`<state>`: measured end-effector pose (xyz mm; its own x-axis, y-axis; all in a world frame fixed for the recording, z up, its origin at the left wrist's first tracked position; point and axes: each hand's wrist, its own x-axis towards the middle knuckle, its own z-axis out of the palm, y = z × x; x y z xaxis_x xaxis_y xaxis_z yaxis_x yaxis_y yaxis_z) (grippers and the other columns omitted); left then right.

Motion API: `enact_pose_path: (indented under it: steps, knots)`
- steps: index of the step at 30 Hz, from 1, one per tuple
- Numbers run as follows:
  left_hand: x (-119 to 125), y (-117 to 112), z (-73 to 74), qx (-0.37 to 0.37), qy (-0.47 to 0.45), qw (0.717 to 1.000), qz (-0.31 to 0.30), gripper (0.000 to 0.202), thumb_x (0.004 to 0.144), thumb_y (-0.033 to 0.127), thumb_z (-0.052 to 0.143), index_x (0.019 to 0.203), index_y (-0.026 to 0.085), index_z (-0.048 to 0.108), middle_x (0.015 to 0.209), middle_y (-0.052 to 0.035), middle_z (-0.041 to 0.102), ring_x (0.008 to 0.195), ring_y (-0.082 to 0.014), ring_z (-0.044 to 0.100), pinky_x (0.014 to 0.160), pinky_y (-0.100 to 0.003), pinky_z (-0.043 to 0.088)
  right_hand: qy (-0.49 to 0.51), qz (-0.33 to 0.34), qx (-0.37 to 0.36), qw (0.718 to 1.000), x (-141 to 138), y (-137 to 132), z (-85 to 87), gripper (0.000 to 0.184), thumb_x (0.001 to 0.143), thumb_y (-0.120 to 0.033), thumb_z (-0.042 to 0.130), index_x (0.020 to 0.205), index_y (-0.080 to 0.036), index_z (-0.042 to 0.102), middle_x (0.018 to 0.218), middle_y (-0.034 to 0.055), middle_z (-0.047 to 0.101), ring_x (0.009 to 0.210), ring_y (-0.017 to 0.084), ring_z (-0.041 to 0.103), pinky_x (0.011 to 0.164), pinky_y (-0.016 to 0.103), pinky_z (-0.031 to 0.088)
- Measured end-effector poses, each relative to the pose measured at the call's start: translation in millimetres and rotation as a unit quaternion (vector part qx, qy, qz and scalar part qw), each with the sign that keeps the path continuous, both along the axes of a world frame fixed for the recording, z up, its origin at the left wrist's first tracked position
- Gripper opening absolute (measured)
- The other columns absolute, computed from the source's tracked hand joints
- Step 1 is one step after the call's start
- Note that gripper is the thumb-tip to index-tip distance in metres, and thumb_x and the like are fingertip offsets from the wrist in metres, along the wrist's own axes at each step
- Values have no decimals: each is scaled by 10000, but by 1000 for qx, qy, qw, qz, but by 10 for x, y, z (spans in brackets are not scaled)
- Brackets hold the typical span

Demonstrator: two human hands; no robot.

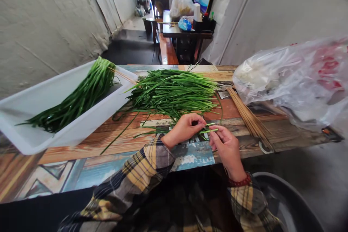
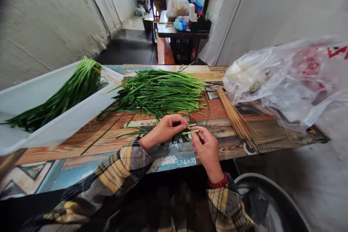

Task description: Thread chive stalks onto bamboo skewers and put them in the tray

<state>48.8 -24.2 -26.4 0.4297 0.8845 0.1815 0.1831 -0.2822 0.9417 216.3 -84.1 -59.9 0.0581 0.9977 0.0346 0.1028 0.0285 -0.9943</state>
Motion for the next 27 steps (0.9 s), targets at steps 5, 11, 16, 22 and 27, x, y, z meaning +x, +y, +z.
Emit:
enact_pose_path:
  steps: [5, 11, 16, 22, 27]
  knots:
    - [18, -19, 16, -11, -13, 1000, -7, 130, 798, 200, 586, 783, 101, 668, 750, -41, 640, 689, -106, 560, 639, -202, 445, -41, -16, 12, 999, -8, -18, -11, 264, 858, -380, 577, 1036, -188, 612, 566, -38, 550, 440, 95, 487, 407, 200, 392]
    - [37, -31, 5, -23, -16, 999, -20, 141, 799, 207, 591, 793, 90, 669, 703, -27, 615, 634, -91, 528, 600, -197, 423, -80, -21, 36, 996, -17, -37, 15, 214, 875, -342, 544, 1013, -191, 606, 539, -50, 536, 420, 85, 461, 418, 197, 379]
    - [53, -37, 1, -11, -17, 1000, -22, 123, 791, 192, 595, 778, 98, 672, 672, -10, 596, 604, -82, 510, 571, -188, 400, -67, -24, 32, 997, -28, -37, 20, 209, 876, -349, 541, 1003, -191, 594, 541, -52, 529, 418, 84, 460, 415, 195, 379]
    - [69, -35, -22, 47, 12, 999, -6, 114, 794, 161, 585, 745, 106, 672, 682, -18, 616, 633, -92, 533, 603, -196, 403, -52, -26, 15, 998, -23, -29, -2, 218, 863, -371, 558, 986, -194, 595, 544, -55, 536, 395, 81, 457, 391, 193, 369]
    - [73, -47, -14, 96, 41, 995, 7, 132, 805, 133, 564, 729, 126, 671, 688, -12, 617, 667, -98, 544, 639, -201, 405, -46, -26, 8, 999, -23, -31, -1, 226, 855, -375, 568, 988, -196, 601, 546, -53, 533, 404, 82, 461, 386, 192, 364]
